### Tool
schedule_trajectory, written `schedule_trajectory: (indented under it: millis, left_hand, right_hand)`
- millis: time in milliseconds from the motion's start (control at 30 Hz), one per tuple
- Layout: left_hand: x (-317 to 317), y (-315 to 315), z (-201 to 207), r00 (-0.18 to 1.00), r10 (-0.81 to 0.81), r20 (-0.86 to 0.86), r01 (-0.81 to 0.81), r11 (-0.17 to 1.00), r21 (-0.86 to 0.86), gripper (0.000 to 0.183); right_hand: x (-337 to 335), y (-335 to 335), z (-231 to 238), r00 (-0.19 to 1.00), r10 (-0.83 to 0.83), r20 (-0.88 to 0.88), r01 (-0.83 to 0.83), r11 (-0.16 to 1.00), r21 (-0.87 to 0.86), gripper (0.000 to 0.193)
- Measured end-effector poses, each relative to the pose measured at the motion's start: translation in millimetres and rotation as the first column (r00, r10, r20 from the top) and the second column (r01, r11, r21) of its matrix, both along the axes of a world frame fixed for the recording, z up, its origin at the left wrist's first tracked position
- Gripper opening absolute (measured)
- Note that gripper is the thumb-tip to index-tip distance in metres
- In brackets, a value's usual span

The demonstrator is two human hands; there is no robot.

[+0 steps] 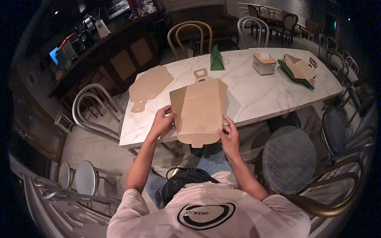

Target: The person folds and assembles cardboard takeout boxes on a dining table, manipulating the flaps and handles to secure the structure.

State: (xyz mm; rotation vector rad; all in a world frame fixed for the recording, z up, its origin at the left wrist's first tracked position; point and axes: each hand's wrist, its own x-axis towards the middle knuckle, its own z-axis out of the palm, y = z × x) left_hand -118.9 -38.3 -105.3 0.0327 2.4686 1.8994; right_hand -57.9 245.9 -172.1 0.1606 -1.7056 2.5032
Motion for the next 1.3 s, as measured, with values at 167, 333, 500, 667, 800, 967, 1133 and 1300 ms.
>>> schedule_trajectory:
  millis: [167,333,500,667,800,967,1133,1300]
  left_hand:
    - [7,-16,5,0.977,0.103,-0.187,-0.153,0.948,-0.278,0.036]
    - [43,-18,23,0.943,0.207,-0.262,-0.321,0.776,-0.543,0.04]
    - [50,-41,18,0.738,-0.561,-0.376,-0.187,0.366,-0.912,0.062]
    - [70,-31,38,0.828,-0.559,-0.031,0.16,0.29,-0.944,0.074]
    - [87,-33,27,0.795,-0.591,-0.137,0.091,0.339,-0.936,0.075]
    - [69,-36,5,0.802,-0.506,-0.318,-0.061,0.459,-0.886,0.068]
    - [51,-44,0,0.781,-0.516,-0.351,-0.018,0.543,-0.839,0.06]
    - [34,-40,-19,0.819,-0.446,-0.361,0.016,0.648,-0.762,0.049]
  right_hand:
    - [1,11,16,0.988,0.143,0.067,-0.151,0.978,0.142,0.054]
    - [-6,27,49,0.857,-0.097,-0.507,0.422,0.698,0.579,0.049]
    - [-19,23,67,0.704,0.53,-0.473,0.432,0.209,0.877,0.063]
    - [-28,24,47,0.752,0.552,-0.36,0.286,0.218,0.933,0.069]
    - [-35,32,38,0.762,0.506,-0.404,0.26,0.333,0.906,0.058]
    - [-48,34,41,0.697,0.527,-0.486,0.299,0.402,0.865,0.052]
    - [-70,45,45,0.716,0.558,-0.42,0.175,0.439,0.881,0.049]
    - [-79,30,54,0.868,0.438,-0.234,-0.052,0.549,0.834,0.047]
